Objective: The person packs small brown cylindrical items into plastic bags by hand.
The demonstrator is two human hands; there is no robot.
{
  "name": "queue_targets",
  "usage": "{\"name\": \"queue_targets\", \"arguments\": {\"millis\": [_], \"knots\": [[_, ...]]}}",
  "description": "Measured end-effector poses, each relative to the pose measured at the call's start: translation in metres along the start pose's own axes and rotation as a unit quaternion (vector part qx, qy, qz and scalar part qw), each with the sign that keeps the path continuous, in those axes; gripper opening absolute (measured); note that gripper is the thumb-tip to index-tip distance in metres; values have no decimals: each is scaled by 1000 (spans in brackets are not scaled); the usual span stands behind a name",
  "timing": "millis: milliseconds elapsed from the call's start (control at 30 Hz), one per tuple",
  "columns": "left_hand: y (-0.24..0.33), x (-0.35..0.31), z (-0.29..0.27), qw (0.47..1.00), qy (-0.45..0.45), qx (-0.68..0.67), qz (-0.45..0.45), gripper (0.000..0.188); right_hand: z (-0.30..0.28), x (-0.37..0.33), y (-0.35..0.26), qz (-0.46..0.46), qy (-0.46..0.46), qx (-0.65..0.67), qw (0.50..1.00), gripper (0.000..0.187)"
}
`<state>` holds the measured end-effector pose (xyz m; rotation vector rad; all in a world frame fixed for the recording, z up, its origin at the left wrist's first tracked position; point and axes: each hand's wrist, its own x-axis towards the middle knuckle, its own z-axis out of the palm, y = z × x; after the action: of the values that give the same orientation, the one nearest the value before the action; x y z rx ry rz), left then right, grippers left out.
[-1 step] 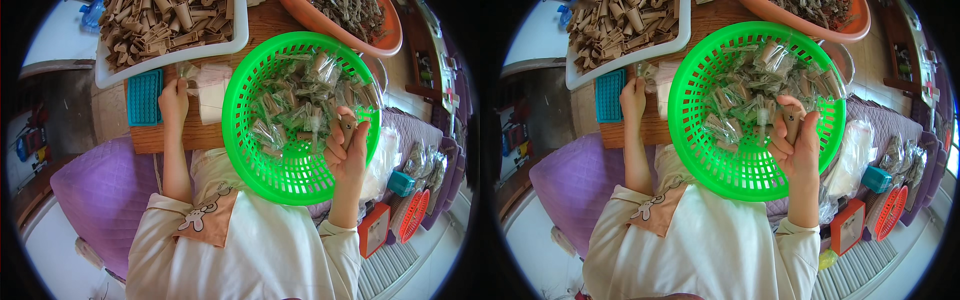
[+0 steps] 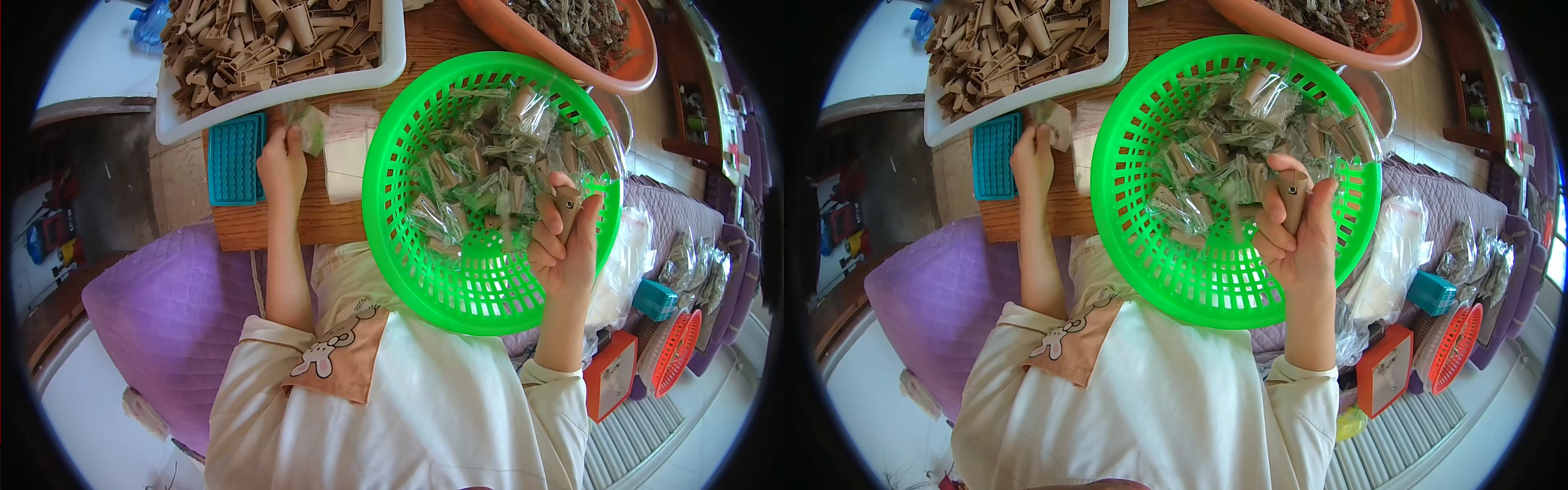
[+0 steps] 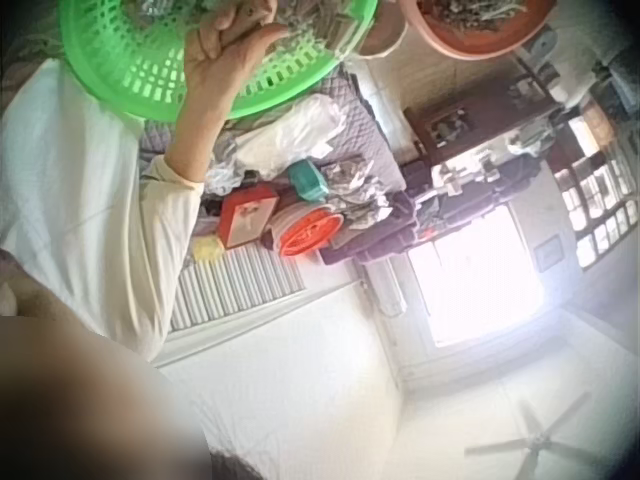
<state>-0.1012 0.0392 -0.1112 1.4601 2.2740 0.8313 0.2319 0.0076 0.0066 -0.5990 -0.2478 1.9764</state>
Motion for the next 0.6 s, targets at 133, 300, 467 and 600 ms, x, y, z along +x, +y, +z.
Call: {"name": "queue_targets", "arguments": {"millis": [133, 300, 467, 600], "knots": [[23, -17, -22, 997, 26, -58, 50, 20, 5, 2, 7, 34, -15, 195, 980, 58], [77, -65, -61, 693, -394, -604, 2, 46, 23, 1, 23, 91, -54, 245, 964, 58], [121, -72, -62, 674, -561, -477, -55, 49, 43, -5, 34, 143, -19, 204, 968, 52], [124, -75, -56, 687, -579, -438, -45, 34, 47, -6, 34, 149, -87, 222, 960, 47]]}}
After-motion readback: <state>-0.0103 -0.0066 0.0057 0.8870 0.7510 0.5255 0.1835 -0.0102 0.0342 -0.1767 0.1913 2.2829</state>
